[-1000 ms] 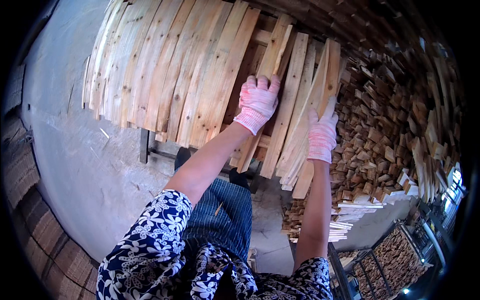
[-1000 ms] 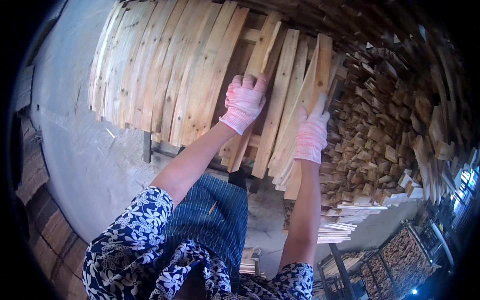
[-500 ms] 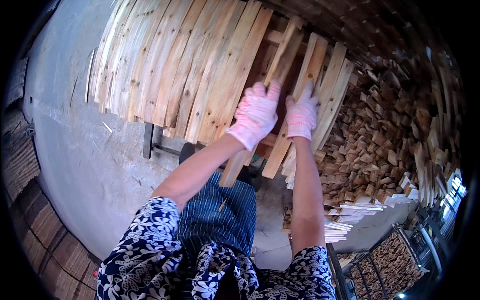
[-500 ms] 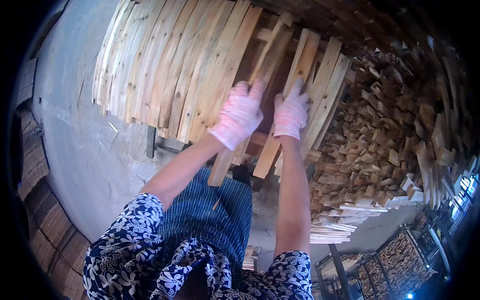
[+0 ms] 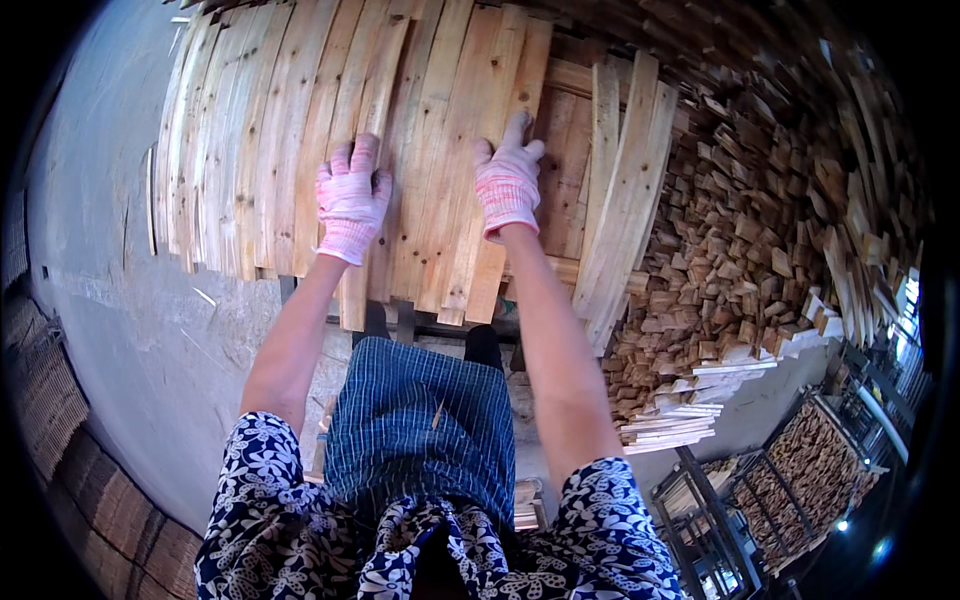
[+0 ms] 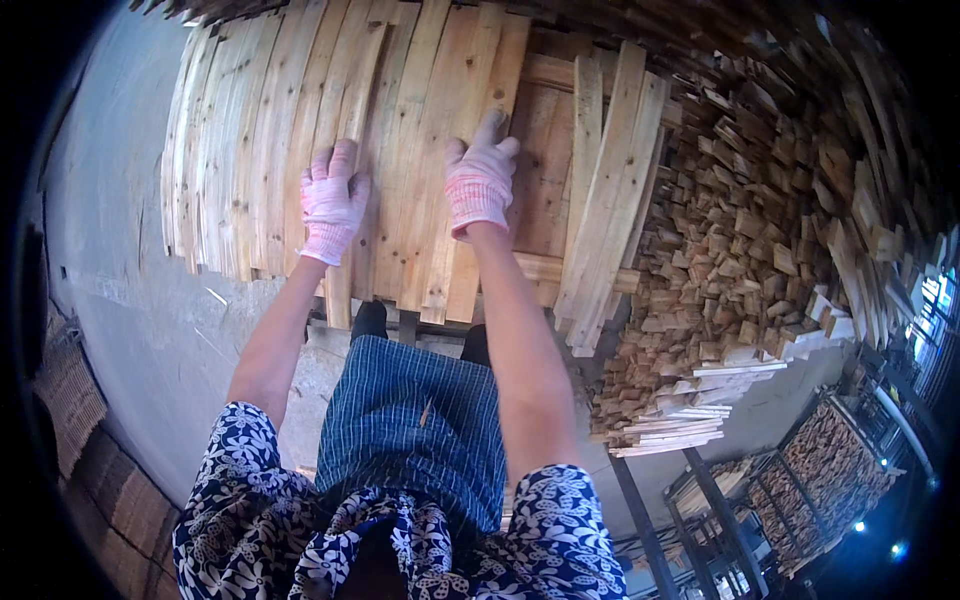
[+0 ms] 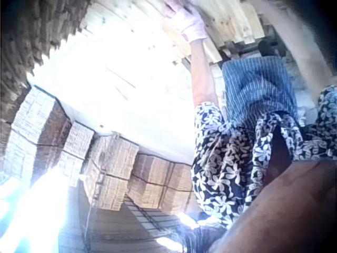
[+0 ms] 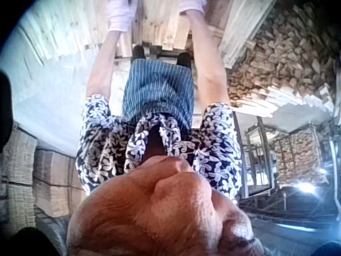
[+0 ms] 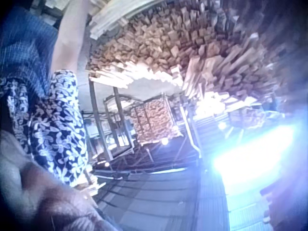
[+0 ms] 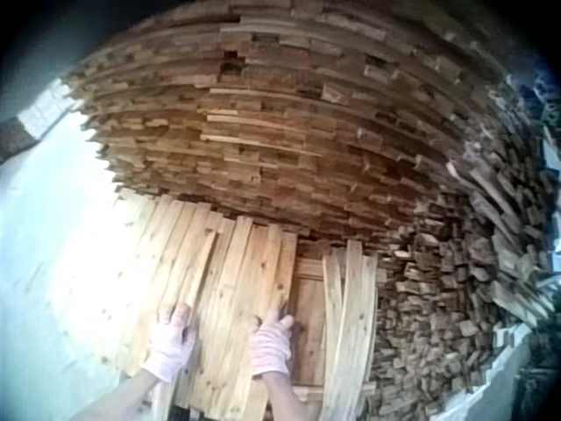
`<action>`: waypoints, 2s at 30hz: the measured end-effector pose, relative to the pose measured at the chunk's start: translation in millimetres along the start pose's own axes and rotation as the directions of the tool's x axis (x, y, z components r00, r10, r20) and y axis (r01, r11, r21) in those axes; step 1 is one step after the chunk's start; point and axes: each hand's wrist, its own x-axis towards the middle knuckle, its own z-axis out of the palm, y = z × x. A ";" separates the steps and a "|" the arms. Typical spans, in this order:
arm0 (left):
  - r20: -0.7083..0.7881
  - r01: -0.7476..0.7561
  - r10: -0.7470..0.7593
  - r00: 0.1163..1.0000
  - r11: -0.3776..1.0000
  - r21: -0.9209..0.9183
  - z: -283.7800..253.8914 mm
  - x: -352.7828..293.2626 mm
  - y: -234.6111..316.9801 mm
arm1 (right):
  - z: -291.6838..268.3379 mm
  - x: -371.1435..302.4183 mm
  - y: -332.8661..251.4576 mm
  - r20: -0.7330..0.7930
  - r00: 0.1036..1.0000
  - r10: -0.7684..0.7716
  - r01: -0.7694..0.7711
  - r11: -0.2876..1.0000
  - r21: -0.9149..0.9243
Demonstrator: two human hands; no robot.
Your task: The person repeatedly picks up bundles of wooden planks from a workbench and places them onto a vertical rack. The person wears pink gloves and handles the planks by hand throughout the clip.
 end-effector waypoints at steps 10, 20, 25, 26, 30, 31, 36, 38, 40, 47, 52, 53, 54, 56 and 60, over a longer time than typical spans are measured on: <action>0.176 0.107 0.026 0.984 0.704 -0.702 -24.4 -24.1 195.0 | -94.0 38.6 198.8 -0.185 0.977 0.111 -0.122 0.991 -0.047; 0.793 0.771 0.018 0.609 0.220 -0.597 86.1 19.5 285.6 | -129.2 70.3 259.5 -0.010 0.982 -0.186 0.178 0.918 0.354; 0.797 0.670 -0.159 0.582 0.650 -0.359 22.2 40.9 308.0 | -159.7 47.9 245.7 0.057 0.997 -0.057 0.042 0.969 0.243; 0.788 0.647 -0.145 0.599 0.668 -0.369 12.7 46.8 304.8 | -160.4 42.4 240.2 0.007 0.999 -0.053 0.049 0.960 0.277; 0.649 0.658 -0.301 0.699 0.626 -0.418 59.5 38.5 261.3 | -171.9 28.3 192.0 -0.039 0.998 -0.052 0.063 0.923 0.379; 0.509 0.605 -0.387 0.769 0.700 -0.381 69.9 30.0 260.2 | -170.8 30.4 189.4 -0.055 0.994 -0.090 0.105 0.907 0.407; 0.472 0.248 -0.116 0.874 0.942 -0.228 57.9 0.3 294.0 | -140.0 52.1 200.5 -0.124 0.987 -0.106 0.121 0.985 0.126; 0.308 0.150 -0.105 0.946 0.981 -0.126 78.0 -7.2 287.5 | -136.5 45.5 192.5 -0.014 0.996 -0.089 0.090 0.987 0.131; 0.081 -0.104 0.108 0.991 0.993 -0.051 85.9 -6.3 275.2 | -126.5 8.4 179.8 0.033 0.999 -0.027 0.027 1.000 0.000; 0.051 -0.090 0.087 0.995 0.994 0.056 70.9 19.1 228.4 | -91.7 -4.8 206.9 -0.152 0.980 -0.131 0.135 0.991 0.017; 0.251 -0.164 0.206 0.946 0.970 -0.179 32.0 26.9 209.1 | -97.8 21.5 167.6 -0.132 0.990 -0.045 0.040 0.998 -0.038; 0.181 -0.251 0.297 0.938 0.938 -0.237 32.0 22.1 191.2 | -91.9 34.7 163.8 -0.167 0.982 -0.088 0.079 0.995 -0.061; 0.158 -0.290 0.339 0.927 0.919 -0.269 30.3 17.1 171.4 | -86.9 40.1 162.9 -0.202 0.971 -0.130 0.114 0.990 -0.085; 0.108 -0.351 0.404 0.908 0.877 -0.329 22.6 11.9 135.5 | -76.4 34.1 143.0 -0.183 0.981 -0.063 0.049 0.995 -0.084; 0.075 -0.449 0.495 0.866 0.835 -0.317 21.5 10.7 136.2 | -29.0 5.6 97.6 -0.127 0.990 -0.064 0.057 0.997 -0.054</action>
